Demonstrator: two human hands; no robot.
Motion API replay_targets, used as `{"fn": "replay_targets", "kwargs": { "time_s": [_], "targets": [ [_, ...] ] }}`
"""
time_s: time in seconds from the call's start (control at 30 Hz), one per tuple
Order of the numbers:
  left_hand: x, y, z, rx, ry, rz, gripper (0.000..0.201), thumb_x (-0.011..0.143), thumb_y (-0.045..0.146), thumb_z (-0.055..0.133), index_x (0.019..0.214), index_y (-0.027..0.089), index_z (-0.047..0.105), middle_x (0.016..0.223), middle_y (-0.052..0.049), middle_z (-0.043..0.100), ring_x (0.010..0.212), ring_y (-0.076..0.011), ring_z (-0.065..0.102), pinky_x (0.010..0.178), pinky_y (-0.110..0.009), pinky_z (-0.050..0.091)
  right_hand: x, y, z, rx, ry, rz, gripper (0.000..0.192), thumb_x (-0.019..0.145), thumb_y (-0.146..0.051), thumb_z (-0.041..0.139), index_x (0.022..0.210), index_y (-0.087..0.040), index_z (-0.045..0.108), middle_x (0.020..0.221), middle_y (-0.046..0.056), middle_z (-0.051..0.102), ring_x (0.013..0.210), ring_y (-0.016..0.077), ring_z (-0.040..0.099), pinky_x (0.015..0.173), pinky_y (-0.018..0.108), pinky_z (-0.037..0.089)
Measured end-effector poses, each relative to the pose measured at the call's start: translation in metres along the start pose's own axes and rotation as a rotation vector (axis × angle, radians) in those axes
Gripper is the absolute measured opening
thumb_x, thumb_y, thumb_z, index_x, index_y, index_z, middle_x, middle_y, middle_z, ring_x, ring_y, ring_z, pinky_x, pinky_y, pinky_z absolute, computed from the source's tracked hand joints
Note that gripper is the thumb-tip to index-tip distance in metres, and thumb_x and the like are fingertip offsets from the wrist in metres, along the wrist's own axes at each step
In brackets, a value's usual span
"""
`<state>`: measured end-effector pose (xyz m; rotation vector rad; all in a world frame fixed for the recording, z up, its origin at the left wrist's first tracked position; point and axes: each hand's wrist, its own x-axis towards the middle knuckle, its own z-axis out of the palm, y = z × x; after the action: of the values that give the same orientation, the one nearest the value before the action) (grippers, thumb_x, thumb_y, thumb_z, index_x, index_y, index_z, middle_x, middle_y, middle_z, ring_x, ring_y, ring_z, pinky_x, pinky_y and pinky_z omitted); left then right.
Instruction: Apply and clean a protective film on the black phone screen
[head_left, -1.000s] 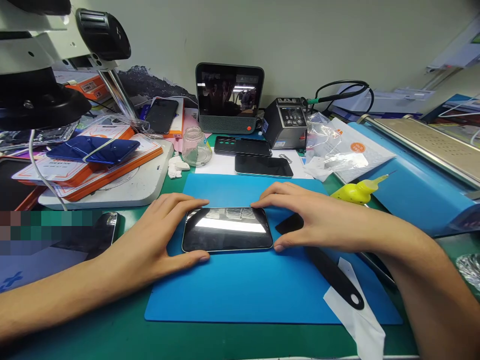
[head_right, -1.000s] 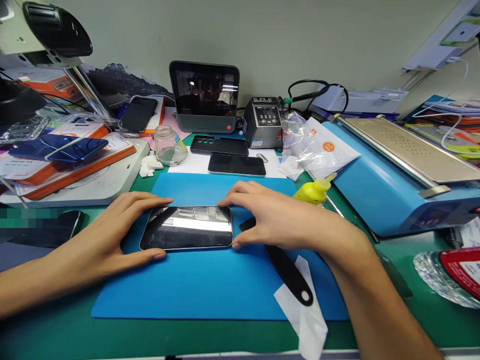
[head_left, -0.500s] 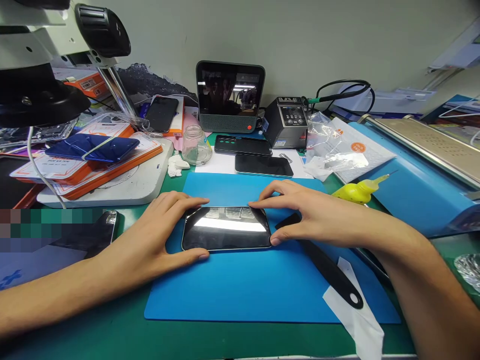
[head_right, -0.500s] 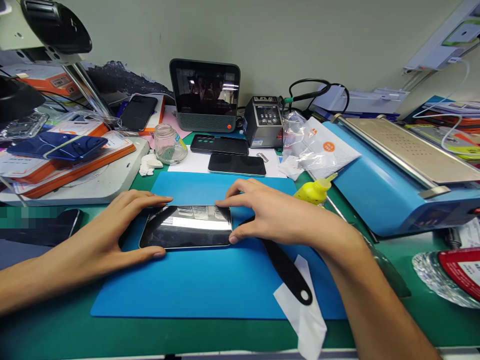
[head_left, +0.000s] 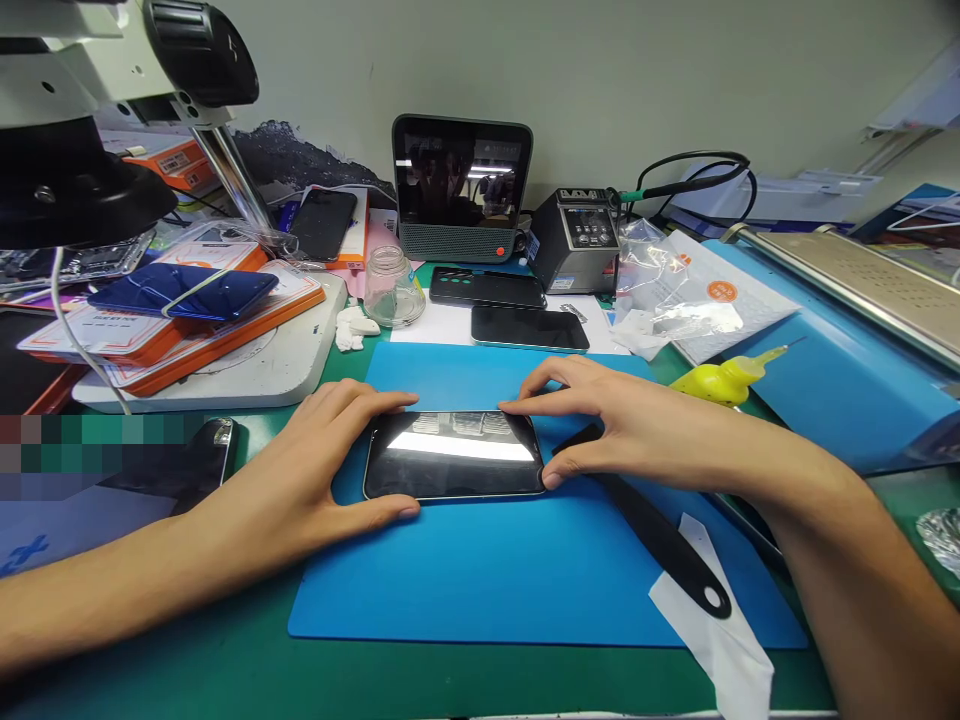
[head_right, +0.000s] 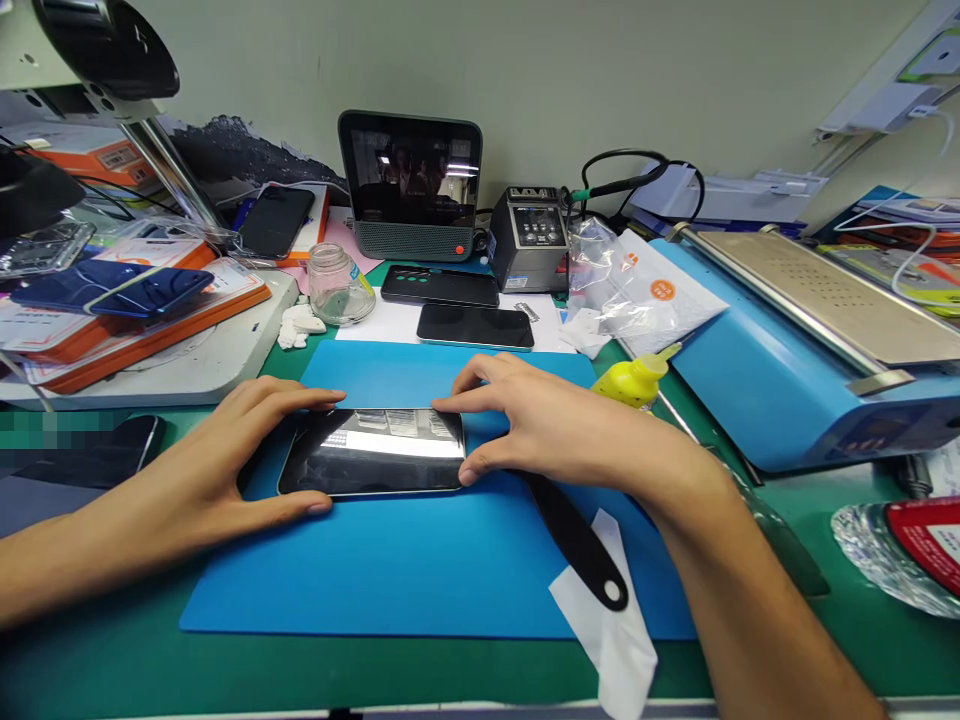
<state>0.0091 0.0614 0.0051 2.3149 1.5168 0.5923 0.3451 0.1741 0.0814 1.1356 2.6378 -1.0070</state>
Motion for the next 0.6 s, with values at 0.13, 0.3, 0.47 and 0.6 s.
{"fn": "replay_targets", "kwargs": {
  "time_s": [0.13, 0.3, 0.47, 0.6],
  "targets": [
    [0.0004, 0.002, -0.0004, -0.008, -0.001, -0.023, 0.071, 0.102, 0.063, 0.075, 0.162, 0.042, 0.044, 0.143, -0.004, 0.063, 0.136, -0.032, 0.061, 0.115, -0.05, 0.055, 0.0015, 0.0008, 0.0007, -0.004, 0.004, -0.002, 0.072, 0.085, -0.077, 0.084, 0.147, -0.04, 0.078, 0.152, 0.006, 0.067, 0.14, 0.0414, 0.059, 0.115, 0.053, 0.049],
    [0.0019, 0.0022, -0.0011, -0.029, -0.011, -0.033, 0.075, 0.101, 0.065, 0.076, 0.164, 0.044, 0.041, 0.142, -0.003, 0.062, 0.135, -0.0312, 0.06, 0.115, -0.049, 0.054, 0.0017, 0.0009, 0.0015, -0.007, 0.012, -0.015, 0.07, 0.086, -0.075, 0.085, 0.146, -0.039, 0.078, 0.151, 0.006, 0.067, 0.14, 0.0398, 0.058, 0.116, 0.051, 0.048],
    [0.0031, 0.0028, -0.0012, -0.048, -0.014, -0.053, 0.077, 0.1, 0.065, 0.078, 0.166, 0.045, 0.042, 0.14, -0.004, 0.063, 0.133, -0.0319, 0.06, 0.113, -0.05, 0.055, 0.0018, 0.0006, 0.0016, -0.007, 0.008, -0.007, 0.071, 0.085, -0.077, 0.085, 0.145, -0.04, 0.078, 0.151, 0.006, 0.066, 0.141, 0.0408, 0.058, 0.116, 0.051, 0.048],
    [0.003, 0.0042, -0.0011, -0.048, -0.014, -0.053, 0.078, 0.101, 0.063, 0.077, 0.167, 0.046, 0.04, 0.139, -0.004, 0.063, 0.133, -0.0312, 0.06, 0.114, -0.05, 0.055, 0.0031, 0.0008, 0.0018, -0.011, 0.013, -0.006, 0.075, 0.084, -0.077, 0.085, 0.148, -0.039, 0.077, 0.151, 0.007, 0.066, 0.14, 0.0406, 0.058, 0.115, 0.051, 0.048]
  ]
}}
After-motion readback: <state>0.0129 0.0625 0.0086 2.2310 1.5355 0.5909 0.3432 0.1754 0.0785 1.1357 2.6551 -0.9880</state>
